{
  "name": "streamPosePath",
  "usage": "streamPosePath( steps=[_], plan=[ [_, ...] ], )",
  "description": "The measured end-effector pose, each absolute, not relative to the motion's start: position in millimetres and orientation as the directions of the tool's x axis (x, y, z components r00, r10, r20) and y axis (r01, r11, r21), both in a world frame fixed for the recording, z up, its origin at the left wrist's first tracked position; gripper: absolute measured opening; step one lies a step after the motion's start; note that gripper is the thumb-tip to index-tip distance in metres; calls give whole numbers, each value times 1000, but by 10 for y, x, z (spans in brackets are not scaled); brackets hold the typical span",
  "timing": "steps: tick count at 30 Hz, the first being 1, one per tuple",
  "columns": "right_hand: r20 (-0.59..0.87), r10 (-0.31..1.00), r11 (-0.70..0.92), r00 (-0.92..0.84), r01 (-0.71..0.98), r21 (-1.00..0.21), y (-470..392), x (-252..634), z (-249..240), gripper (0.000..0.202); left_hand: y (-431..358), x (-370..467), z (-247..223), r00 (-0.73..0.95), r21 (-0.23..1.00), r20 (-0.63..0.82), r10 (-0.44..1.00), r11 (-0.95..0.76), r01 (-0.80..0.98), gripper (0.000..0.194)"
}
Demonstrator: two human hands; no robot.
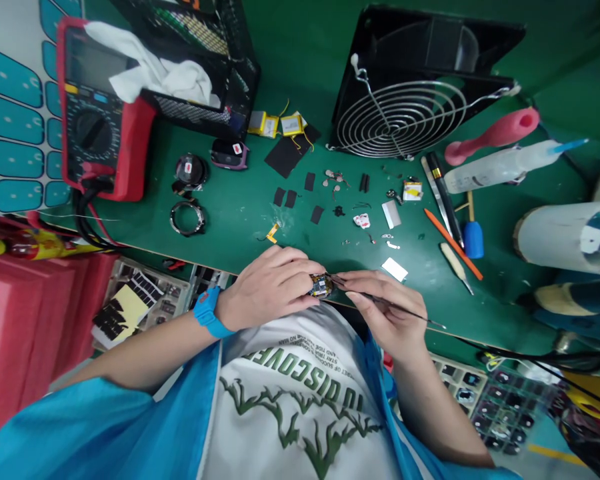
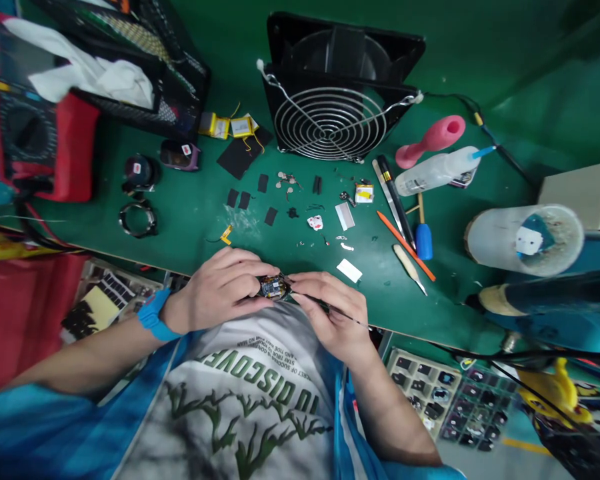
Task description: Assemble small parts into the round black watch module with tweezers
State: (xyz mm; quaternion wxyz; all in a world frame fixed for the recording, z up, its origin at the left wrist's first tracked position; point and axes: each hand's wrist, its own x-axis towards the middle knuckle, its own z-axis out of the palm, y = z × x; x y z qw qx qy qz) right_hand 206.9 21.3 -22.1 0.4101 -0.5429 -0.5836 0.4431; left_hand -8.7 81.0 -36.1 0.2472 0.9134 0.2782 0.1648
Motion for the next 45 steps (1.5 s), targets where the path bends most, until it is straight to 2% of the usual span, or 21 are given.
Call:
streamPosePath(
  steps=[45],
  plan=[
    [5, 997, 27, -83, 266, -963, 185, 2075, -245, 23, 802, -105, -376, 767, 570, 173, 618, -698, 433, 27]
  ],
)
